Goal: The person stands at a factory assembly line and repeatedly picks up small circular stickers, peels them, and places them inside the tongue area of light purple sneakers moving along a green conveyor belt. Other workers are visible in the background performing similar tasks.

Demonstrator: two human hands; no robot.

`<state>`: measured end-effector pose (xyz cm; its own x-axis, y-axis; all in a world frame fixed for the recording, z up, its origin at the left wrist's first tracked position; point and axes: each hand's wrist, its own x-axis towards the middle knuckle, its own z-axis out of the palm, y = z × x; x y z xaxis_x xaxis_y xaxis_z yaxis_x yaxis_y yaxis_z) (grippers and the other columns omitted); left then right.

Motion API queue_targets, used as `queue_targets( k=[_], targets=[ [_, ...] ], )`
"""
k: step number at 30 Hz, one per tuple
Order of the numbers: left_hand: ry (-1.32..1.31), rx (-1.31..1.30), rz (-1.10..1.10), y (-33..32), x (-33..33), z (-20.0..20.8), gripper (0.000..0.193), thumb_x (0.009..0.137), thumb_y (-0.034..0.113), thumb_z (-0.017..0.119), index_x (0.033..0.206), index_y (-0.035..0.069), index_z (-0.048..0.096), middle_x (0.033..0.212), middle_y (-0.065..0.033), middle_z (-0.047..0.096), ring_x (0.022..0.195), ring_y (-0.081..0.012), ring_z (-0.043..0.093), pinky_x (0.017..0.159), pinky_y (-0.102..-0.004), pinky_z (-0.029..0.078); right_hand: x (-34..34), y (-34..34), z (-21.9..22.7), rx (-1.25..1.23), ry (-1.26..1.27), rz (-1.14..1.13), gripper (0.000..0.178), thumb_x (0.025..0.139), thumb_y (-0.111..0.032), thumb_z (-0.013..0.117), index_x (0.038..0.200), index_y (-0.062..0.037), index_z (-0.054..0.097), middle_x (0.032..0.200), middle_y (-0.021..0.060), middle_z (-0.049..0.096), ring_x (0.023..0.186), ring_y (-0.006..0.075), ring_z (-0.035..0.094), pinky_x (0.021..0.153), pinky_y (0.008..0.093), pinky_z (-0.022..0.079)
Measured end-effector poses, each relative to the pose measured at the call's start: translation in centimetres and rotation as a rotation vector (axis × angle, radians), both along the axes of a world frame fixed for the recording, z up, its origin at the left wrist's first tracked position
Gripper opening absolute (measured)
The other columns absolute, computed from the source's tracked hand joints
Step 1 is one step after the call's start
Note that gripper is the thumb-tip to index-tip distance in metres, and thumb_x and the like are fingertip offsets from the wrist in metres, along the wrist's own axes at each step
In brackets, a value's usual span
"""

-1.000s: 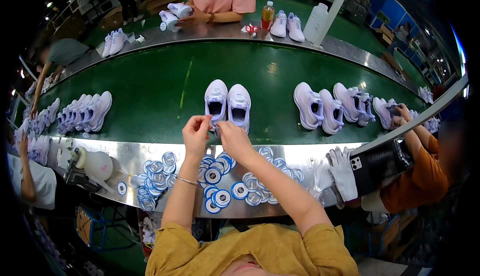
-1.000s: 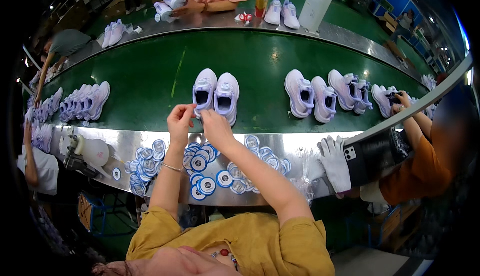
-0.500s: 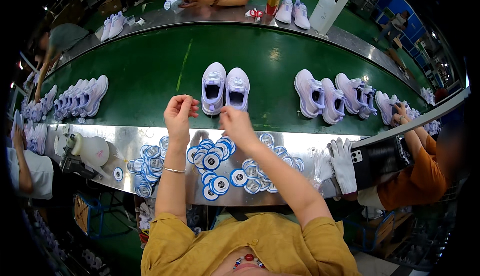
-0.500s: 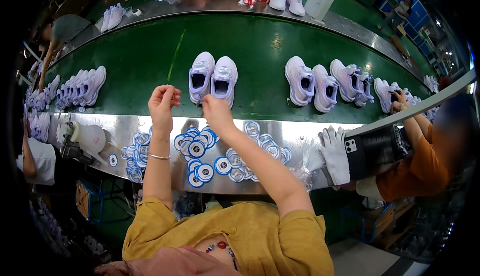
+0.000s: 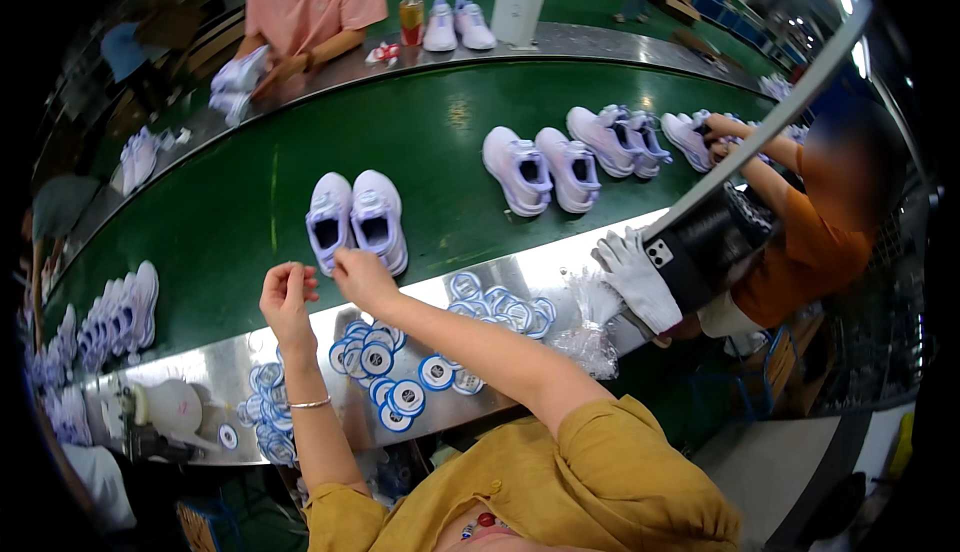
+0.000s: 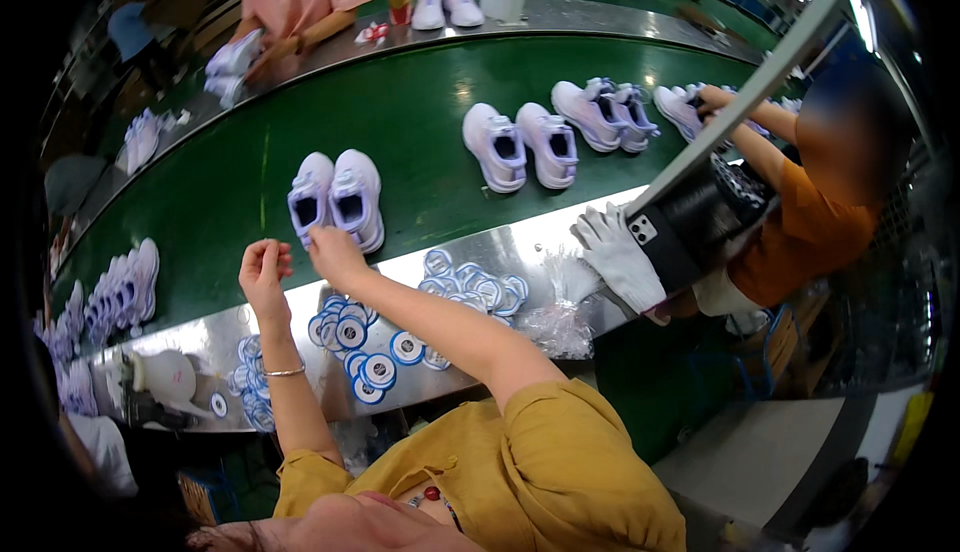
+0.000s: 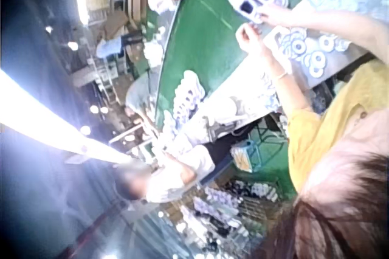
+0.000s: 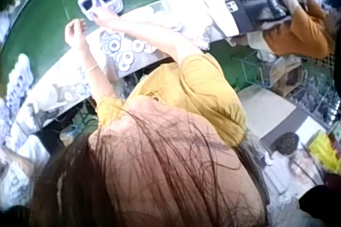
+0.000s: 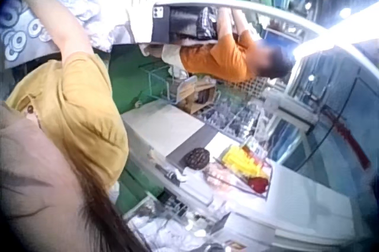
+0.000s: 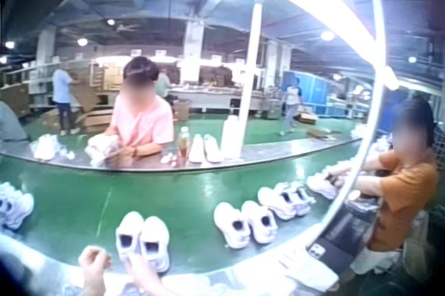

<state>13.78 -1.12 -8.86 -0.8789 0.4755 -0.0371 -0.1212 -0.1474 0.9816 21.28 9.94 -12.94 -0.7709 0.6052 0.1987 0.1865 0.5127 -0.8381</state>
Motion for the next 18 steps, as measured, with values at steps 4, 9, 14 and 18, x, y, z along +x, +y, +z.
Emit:
queue_targets(
  k=[4,9,14,18],
  targets=[
    [0.008,-0.01,-0.059,1.0,-0.1,-0.9,0.007,0.09,0.01,0.06,0.091,0.003,0.06,0.083,-0.005,0.066,0.066,-0.0068,0.055,0.052,-0.0181,0.041,1.0,0.0,1.3,0.136,0.032,-0.037,0.009,0.081,-0.009,0.058,0.077,-0.0019,0.056,0.077,0.0167,0.058,0.07,0.0397,0.059,0.062,0.0478,0.046],
    [0.005,-0.069,-0.082,0.8,-0.7,-2.0,0.009,0.089,0.01,0.062,0.09,0.002,0.065,0.077,0.0008,0.061,0.06,-0.0034,0.046,0.05,-0.0167,0.035,1.8,0.3,3.3,0.288,0.146,-0.04,0.008,0.081,-0.012,0.06,0.077,-0.0048,0.06,0.078,0.0099,0.053,0.074,0.0295,0.059,0.062,0.0407,0.047],
    [0.002,-0.102,-0.121,0.6,-0.9,-2.6,0.01,0.09,0.012,0.062,0.091,0.002,0.065,0.077,0.0014,0.06,0.062,-0.0035,0.046,0.052,-0.0175,0.034,0.6,1.2,2.7,0.06,0.24,-0.038,0.009,0.079,-0.013,0.063,0.08,-0.0047,0.064,0.079,0.0096,0.055,0.075,0.0252,0.058,0.063,0.0348,0.047],
    [-0.003,-0.076,-0.153,0.5,-1.1,-2.6,0.011,0.09,0.013,0.062,0.091,0.002,0.064,0.076,0.0021,0.058,0.063,-0.0039,0.045,0.054,-0.0179,0.033,-0.3,2.6,2.6,-0.239,0.156,0.078,0.012,0.077,-0.014,0.065,0.078,-0.0022,0.065,0.078,0.0118,0.059,0.068,0.026,0.06,0.061,0.0333,0.047]
  ],
)
